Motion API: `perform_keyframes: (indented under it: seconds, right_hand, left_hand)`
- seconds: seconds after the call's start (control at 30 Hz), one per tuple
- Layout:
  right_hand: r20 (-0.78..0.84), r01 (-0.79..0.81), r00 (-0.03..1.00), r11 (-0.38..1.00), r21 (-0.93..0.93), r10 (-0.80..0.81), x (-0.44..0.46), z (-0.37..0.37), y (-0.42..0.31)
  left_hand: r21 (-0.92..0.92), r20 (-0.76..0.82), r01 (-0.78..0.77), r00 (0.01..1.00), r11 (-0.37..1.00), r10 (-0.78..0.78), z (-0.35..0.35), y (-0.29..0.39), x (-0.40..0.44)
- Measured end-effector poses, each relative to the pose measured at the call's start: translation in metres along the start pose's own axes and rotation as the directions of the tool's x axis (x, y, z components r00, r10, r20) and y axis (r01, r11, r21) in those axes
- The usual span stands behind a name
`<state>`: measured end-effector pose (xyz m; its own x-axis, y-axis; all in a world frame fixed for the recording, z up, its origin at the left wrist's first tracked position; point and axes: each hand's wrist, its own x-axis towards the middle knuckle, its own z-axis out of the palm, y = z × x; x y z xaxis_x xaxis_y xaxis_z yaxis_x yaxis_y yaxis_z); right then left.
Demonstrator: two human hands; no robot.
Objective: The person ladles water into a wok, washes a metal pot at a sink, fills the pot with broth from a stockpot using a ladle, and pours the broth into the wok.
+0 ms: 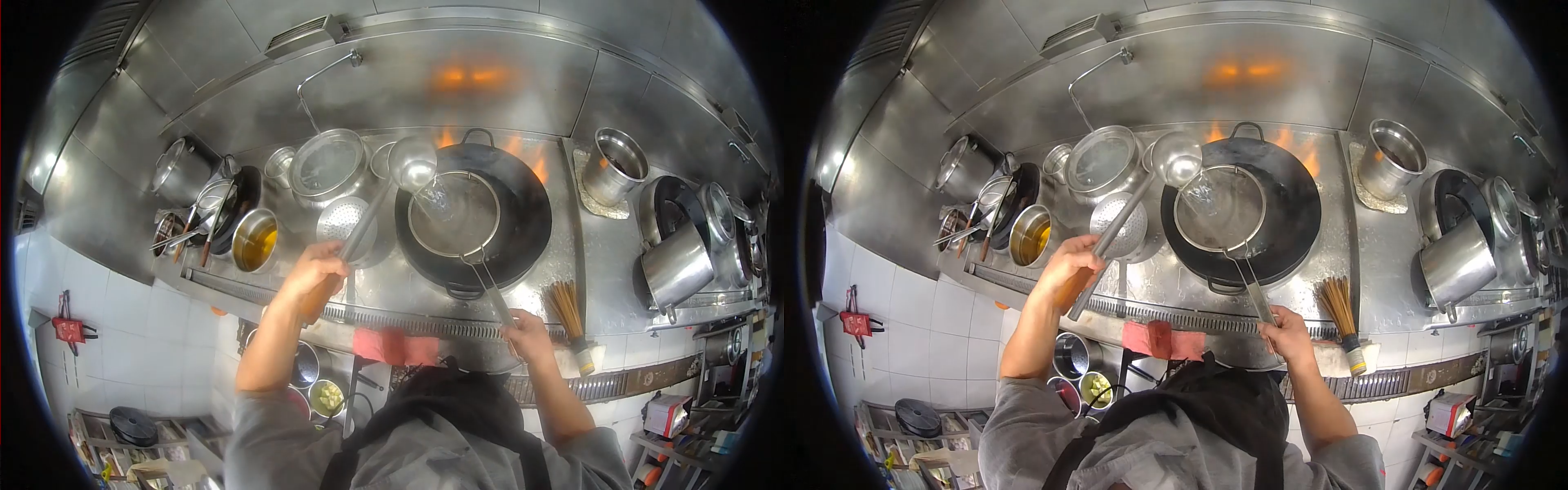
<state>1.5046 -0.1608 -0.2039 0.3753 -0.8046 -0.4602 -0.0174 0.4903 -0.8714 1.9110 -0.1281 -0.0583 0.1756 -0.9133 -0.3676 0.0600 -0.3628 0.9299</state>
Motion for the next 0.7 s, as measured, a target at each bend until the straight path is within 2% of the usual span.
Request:
perform_keyframes:
  seconds: [0.03,0.07,0.13,0.17,0.2,0.27,0.3,0.37,0.4,0.47,0.6,0.63,0.67,0.7]
  right_hand:
    - [0.000,-0.002,1.000,1.000,0.000,0.002,0.000,0.000,0.001]
    - [0.002,0.004,1.000,1.000,0.024,-0.004,0.000,0.000,0.002]
    - [0.003,0.011,1.000,0.999,0.050,-0.011,-0.001,0.000,0.006]
    - [0.011,0.024,1.000,0.997,0.078,-0.025,0.000,-0.001,0.009]
    - [0.017,0.038,0.999,0.994,0.107,-0.040,0.000,-0.002,0.011]
    - [0.001,0.024,1.000,0.998,0.059,-0.024,-0.008,-0.001,0.004]
    - [-0.016,0.008,1.000,1.000,0.009,-0.008,-0.012,-0.001,0.000]
    - [-0.044,0.006,0.999,1.000,-0.017,-0.007,-0.018,-0.003,-0.001]
    - [-0.075,0.002,0.997,0.999,-0.037,-0.005,-0.022,-0.005,-0.002]
    - [-0.093,0.014,0.995,0.998,-0.057,-0.020,-0.027,-0.007,-0.006]
    - [-0.110,0.010,0.994,0.996,-0.085,-0.019,-0.037,-0.020,0.003]
    - [-0.123,0.018,0.992,0.997,-0.070,-0.026,-0.036,-0.024,0.011]
    - [-0.135,0.026,0.990,0.998,-0.055,-0.033,-0.035,-0.026,0.015]
    - [-0.138,0.026,0.990,0.998,-0.056,-0.034,-0.035,-0.026,0.014]
  left_hand:
    - [0.094,0.000,-0.039,0.999,0.995,0.039,0.000,0.005,0.001]
    - [0.094,0.000,-0.037,0.999,0.995,0.038,-0.002,0.007,0.002]
    - [0.343,-0.105,-0.091,0.985,0.935,0.134,-0.011,0.012,0.005]
    - [0.430,-0.177,-0.033,0.977,0.902,0.120,-0.023,0.009,0.017]
    - [0.430,-0.176,-0.035,0.977,0.902,0.122,-0.042,-0.001,0.038]
    - [0.768,-0.198,-0.154,0.865,0.621,0.460,-0.076,-0.025,0.084]
    - [0.766,-0.200,-0.156,0.864,0.623,0.463,-0.083,-0.023,0.103]
    - [0.883,-0.396,0.229,0.832,0.409,0.389,-0.092,-0.018,0.137]
    - [0.883,-0.392,0.221,0.833,0.414,0.392,-0.098,-0.021,0.150]
    - [0.812,-0.547,0.385,0.764,0.439,0.342,-0.115,-0.026,0.182]
    - [0.796,-0.547,0.360,0.772,0.488,0.324,-0.163,-0.059,0.238]
    - [0.467,-0.485,0.126,0.864,0.875,0.135,-0.186,-0.075,0.254]
    - [-0.052,-0.319,-0.039,0.948,0.998,0.020,-0.196,-0.083,0.263]
    - [-0.444,-0.379,-0.167,0.925,0.880,-0.016,-0.170,-0.071,0.260]
